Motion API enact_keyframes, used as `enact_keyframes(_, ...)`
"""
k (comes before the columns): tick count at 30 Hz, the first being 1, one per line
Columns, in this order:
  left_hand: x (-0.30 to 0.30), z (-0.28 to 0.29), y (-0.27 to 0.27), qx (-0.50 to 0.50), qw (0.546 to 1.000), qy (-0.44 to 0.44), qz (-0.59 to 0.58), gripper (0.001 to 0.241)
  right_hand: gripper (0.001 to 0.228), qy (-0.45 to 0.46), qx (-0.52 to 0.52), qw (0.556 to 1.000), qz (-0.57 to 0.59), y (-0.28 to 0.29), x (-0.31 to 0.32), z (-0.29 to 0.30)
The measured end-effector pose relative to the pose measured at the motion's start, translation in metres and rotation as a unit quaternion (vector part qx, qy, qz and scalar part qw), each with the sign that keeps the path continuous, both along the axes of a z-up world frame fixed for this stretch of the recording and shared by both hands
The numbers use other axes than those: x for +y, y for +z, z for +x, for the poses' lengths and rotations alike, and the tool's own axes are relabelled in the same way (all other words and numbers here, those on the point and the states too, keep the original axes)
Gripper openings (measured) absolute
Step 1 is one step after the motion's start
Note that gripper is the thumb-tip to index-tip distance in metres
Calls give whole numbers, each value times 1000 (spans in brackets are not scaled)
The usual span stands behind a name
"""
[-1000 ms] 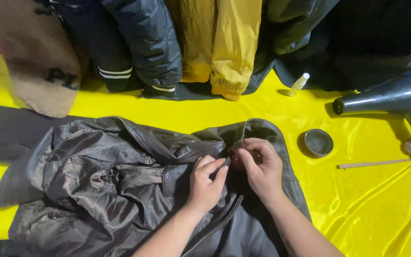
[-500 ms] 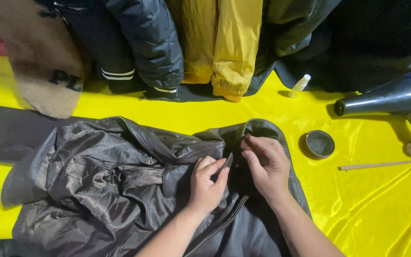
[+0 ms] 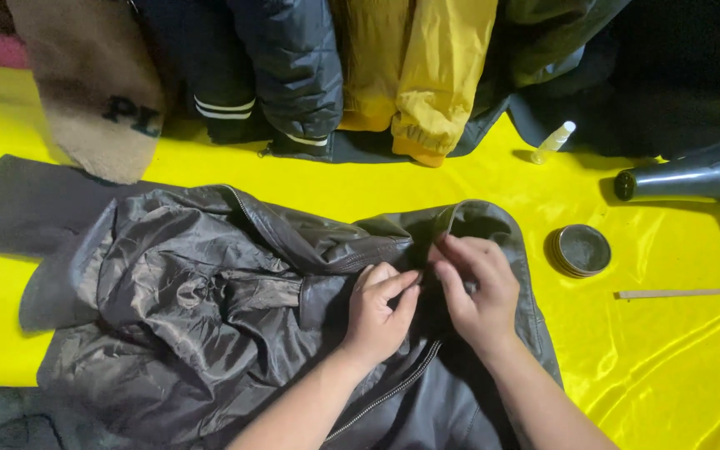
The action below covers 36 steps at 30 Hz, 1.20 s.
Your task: Applying polish or wax to a leather jacket to restore its finish.
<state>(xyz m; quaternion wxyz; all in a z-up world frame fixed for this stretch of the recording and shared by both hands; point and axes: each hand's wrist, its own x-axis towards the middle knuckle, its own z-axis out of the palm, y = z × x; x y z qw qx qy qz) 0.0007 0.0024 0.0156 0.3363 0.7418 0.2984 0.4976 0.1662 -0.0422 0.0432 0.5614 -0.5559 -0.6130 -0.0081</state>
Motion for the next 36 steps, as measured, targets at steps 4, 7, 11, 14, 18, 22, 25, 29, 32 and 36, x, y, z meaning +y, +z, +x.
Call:
enact_keyframes(4, 2, 0, -5, -1, 1000, -1, -7, 11, 27, 28, 6, 998, -47, 7, 1, -12)
enact_keyframes(7, 1, -1, -18, 19, 1000, 9, -11, 10, 23, 54, 32, 994, -90, 13, -5, -18)
enact_keyframes(11, 0, 1, -17, 12, 999, 9, -40, 22, 16, 132, 41, 985, -99, 19, -11, -20)
enact_keyframes(14, -2, 1, -8, 16, 998, 10, -59, 25, 13, 161, 37, 982, -95, 25, -13, -20)
enact_keyframes(18, 0, 0, -6, -4, 996, -1, -91, 19, 15, 36, 71, 995, -55, 28, -10, -7)
enact_keyframes(22, 6, -1, -18, -40, 995, -26, -86, 16, 36, -6, 103, 994, -47, -2, -2, 6)
enact_keyframes(25, 7, -2, -23, -38, 996, -30, -80, 14, 28, 42, 85, 993, -72, -3, 0, -9)
enact_keyframes(29, 5, -1, -15, -46, 995, -24, -89, 21, 19, 116, 98, 983, -100, 0, -5, -13)
enact_keyframes(32, 4, -1, -13, -46, 993, -14, -107, 20, 12, 177, 122, 969, -123, 9, -8, -15)
enact_keyframes(36, 3, -1, -15, -46, 992, -5, -120, 17, 11, 213, 152, 958, -120, 8, -6, -5)
